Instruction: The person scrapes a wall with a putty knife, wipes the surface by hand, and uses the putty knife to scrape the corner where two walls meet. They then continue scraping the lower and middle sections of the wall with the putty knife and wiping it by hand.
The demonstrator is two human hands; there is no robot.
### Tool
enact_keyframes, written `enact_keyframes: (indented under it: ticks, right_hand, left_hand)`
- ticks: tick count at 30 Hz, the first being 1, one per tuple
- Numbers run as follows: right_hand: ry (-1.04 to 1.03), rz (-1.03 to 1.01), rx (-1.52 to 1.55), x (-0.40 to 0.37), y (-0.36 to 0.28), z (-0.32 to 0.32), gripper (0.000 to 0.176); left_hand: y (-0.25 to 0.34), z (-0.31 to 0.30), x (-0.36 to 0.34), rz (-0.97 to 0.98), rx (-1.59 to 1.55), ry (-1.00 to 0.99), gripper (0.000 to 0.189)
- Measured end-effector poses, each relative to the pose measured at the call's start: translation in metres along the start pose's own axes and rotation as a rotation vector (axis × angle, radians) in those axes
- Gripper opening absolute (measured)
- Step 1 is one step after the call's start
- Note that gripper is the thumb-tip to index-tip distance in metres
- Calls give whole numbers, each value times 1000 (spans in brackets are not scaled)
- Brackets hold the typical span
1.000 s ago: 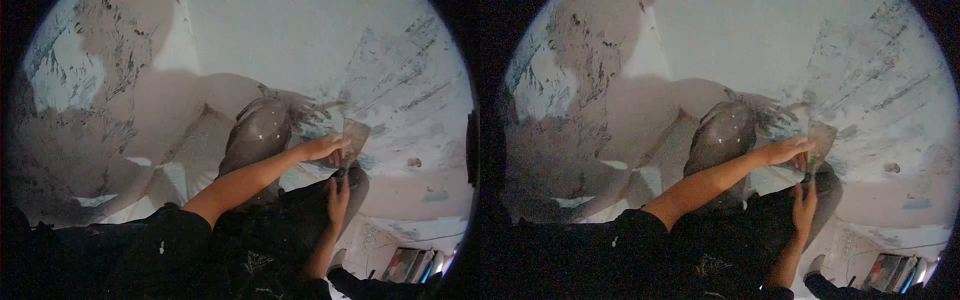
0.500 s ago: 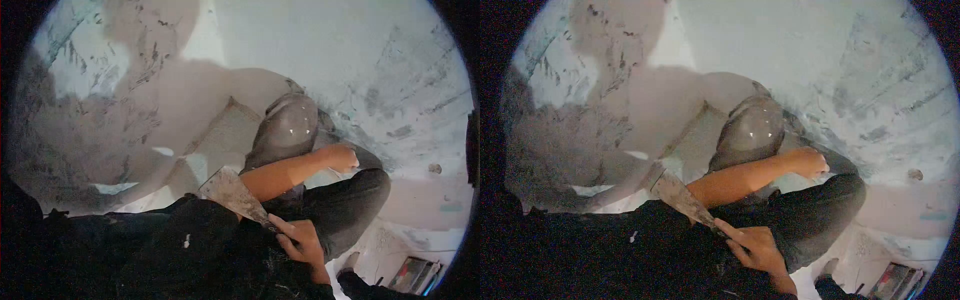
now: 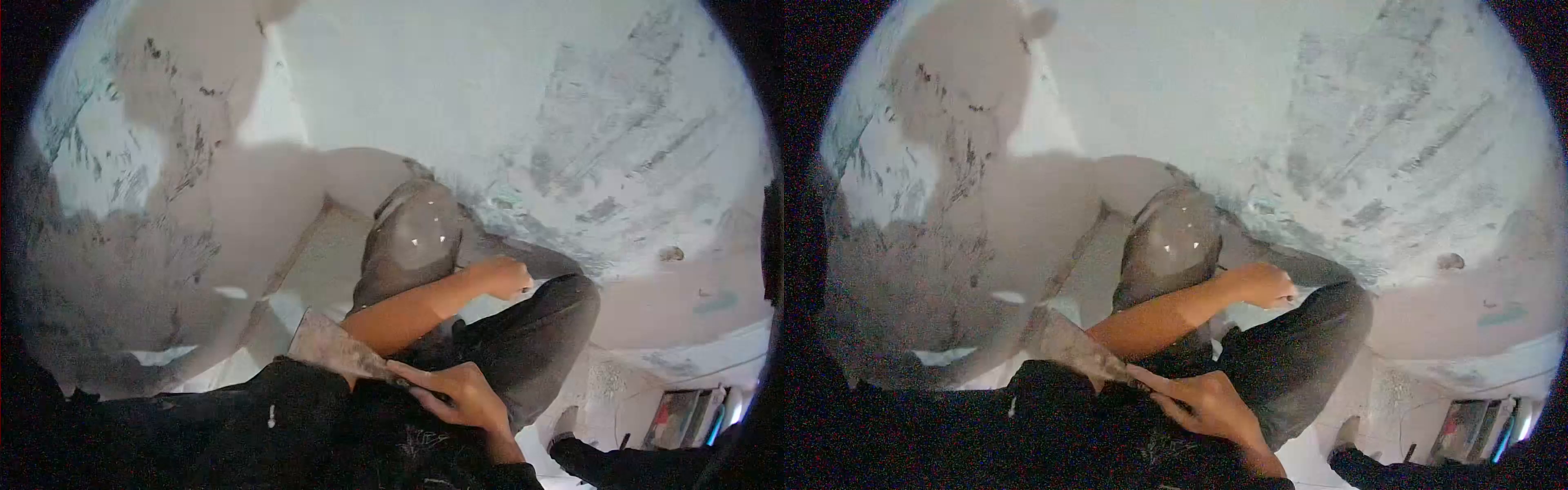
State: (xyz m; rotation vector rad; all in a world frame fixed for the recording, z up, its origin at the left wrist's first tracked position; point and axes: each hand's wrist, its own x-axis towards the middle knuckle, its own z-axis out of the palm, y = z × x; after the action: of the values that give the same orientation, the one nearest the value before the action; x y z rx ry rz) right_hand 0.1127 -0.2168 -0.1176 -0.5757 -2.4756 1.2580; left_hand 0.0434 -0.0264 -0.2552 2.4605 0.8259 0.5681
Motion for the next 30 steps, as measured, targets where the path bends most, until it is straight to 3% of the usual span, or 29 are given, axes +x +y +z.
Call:
enact_keyframes:
  ticks: [3, 5, 9, 11, 13, 15, 17, 19, 20, 22, 24, 26, 28, 29, 30]
  right_hand:
    - [147, 59, -271, -8, 1, -7, 58]
    - [239, 66, -279, -15, 3, -12, 58]
    - [311, 149, -39, -22, -8, -15, 54]
    - [221, -80, 242, -19, -1, -5, 54]
    - [209, -97, 85, -18, 5, -1, 55]
    - [264, 141, -275, -18, 4, -10, 54]
    - [291, 127, -287, -20, 4, -14, 58]
    - [288, 261, -427, -22, -7, -13, 65]
    - [294, 266, -425, -24, -5, -10, 65]
    - [337, 253, -18, -28, 5, -10, 70]
    - [265, 259, 14, -28, 17, -11, 69]
    - [193, 266, 48, -31, 34, -7, 69]
    - [515, 180, -21, -34, 50, -6, 71]
    - [511, 172, -25, -38, 55, -11, 71]
    - [654, 226, -77, -44, 58, -18, 66]
  left_hand:
    - [-2, 4, -1, 2, -49, 0, 19]
    - [3, -4, -1, -61, 19, -54, 20]
    - [0, 0, -1, 23, 31, -91, 20]
    - [11, -13, -3, -94, 77, -214, 23]
    - [2, -7, -3, -70, -10, -194, 23]
    - [-4, -1, -2, -56, -101, -175, 24]
    - [-7, 2, 1, -22, 28, -109, 25]
    - [-1, -1, 1, -1, 68, -93, 25]
    - [1, -2, -1, -23, 77, -118, 25]
    - [1, -4, -1, -46, 90, -139, 25]
    - [0, -8, -3, -161, 46, -153, 22]
    - [-1, -10, -8, -135, 58, -99, 21]
    - [0, -21, -7, -105, 80, -34, 22]
    - [2, -26, -6, -170, 121, -111, 22]
    - [3, -29, -7, -236, 158, -192, 24]
